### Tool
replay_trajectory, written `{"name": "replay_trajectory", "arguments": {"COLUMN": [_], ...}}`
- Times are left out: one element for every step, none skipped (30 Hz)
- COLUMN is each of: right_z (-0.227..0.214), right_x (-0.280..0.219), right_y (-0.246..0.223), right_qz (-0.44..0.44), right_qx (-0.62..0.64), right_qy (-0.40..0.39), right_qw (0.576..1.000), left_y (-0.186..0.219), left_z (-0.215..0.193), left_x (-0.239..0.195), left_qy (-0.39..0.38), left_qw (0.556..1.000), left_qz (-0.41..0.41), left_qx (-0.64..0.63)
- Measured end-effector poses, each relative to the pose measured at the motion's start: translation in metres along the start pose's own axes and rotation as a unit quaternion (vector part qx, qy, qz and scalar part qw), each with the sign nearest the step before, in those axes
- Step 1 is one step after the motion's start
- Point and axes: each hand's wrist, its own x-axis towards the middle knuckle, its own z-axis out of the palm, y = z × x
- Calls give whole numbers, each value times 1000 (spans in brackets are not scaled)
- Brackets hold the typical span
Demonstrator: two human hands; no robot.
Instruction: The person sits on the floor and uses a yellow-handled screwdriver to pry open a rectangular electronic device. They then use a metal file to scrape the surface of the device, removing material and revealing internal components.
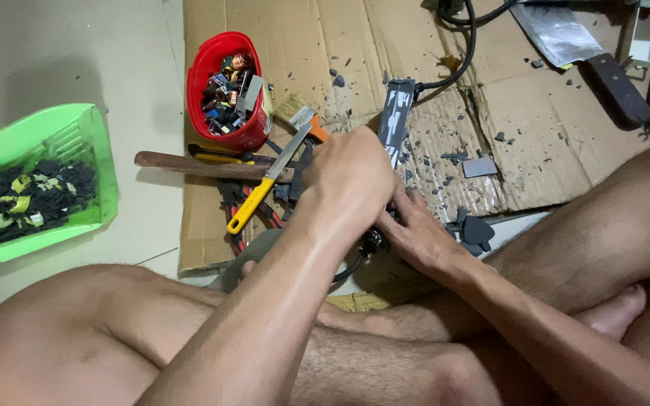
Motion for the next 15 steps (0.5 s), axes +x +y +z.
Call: {"name": "replay_trajectory", "arguments": {"right_z": [3, 5, 0, -3, -5, 6, 17, 26, 16, 5, -6, -6, -5, -3, 1], "right_x": [2, 6, 3, 0, -4, 11, 25, 37, 23, 8, -7, -3, 0, 1, 5], "right_y": [4, 8, 4, -1, -6, 13, 33, 56, 36, 14, -8, -5, -3, 2, 10], "right_qz": [-2, -6, -7, -22, -37, -40, -68, -92, -90, -58, -26, -31, -25, -15, -15], "right_qx": [17, 33, 34, 24, 15, 12, 15, 21, 21, 30, 40, 38, 32, 27, 26], "right_qy": [2, 6, 7, 5, 3, -1, 2, 9, 10, 1, -8, -9, -13, -18, -21], "right_qw": [1000, 999, 999, 999, 999, 999, 998, 995, 996, 998, 999, 999, 999, 999, 999], "left_y": [2, 5, 8, 8, 8, 6, 4, 6, 6, 8, 9, 6, 2, -2, -13], "left_z": [1, 2, -2, -6, -11, -7, -2, 5, 2, -2, -7, -5, -3, 1, 5], "left_x": [1, 3, 0, -6, -11, -8, -5, -1, -4, -7, -11, -8, -6, -4, 4], "left_qy": [-21, -39, -38, -33, -29, -27, -18, -13, -14, -21, -28, -24, -20, -22, -23], "left_qw": [1000, 999, 999, 999, 998, 999, 998, 997, 997, 996, 995, 995, 990, 984, 985], "left_qz": [-7, -13, -12, -4, 4, 0, 17, 40, 42, 44, 46, 44, 69, 93, 91], "left_qx": [7, 15, 16, 32, 48, 45, 55, 68, 67, 78, 89, 88, 118, 147, 146]}}
